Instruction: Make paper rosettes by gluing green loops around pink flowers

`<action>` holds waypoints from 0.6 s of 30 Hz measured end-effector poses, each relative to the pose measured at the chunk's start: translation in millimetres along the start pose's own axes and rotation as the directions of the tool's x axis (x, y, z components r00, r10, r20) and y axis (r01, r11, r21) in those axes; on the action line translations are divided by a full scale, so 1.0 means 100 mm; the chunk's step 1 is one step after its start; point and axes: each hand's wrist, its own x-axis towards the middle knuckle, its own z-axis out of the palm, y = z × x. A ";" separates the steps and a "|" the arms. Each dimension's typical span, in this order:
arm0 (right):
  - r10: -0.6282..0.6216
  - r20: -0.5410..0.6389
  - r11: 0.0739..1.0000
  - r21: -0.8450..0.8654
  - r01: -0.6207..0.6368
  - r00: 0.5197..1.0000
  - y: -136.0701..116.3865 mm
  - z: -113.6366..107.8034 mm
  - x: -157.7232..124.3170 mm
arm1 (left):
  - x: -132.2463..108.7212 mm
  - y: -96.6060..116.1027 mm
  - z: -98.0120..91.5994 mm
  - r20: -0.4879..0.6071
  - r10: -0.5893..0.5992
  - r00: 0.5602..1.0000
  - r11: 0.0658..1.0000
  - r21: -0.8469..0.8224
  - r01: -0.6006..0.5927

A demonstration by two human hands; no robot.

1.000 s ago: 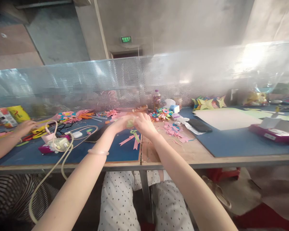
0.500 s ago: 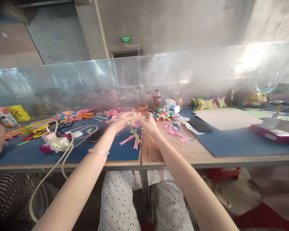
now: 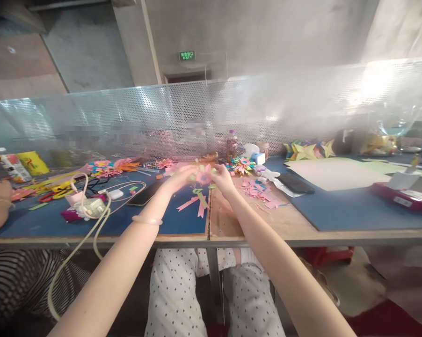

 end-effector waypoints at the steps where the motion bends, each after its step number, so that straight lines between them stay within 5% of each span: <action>1: 0.004 -0.001 1.000 0.004 -0.004 1.000 0.00 0.00 0.00 | 0.00 0.00 0.00 -0.006 -0.004 1.000 1.000 0.006 0.004; 10: -0.015 0.004 0.999 -0.038 0.015 1.000 0.03 -0.01 0.02 | -0.01 0.02 0.03 -0.003 -0.019 1.000 1.000 0.020 0.019; 18: -0.057 -0.010 0.994 -0.093 0.056 0.998 0.06 -0.02 0.03 | -0.07 0.08 0.06 0.125 0.033 0.992 0.997 0.060 -0.041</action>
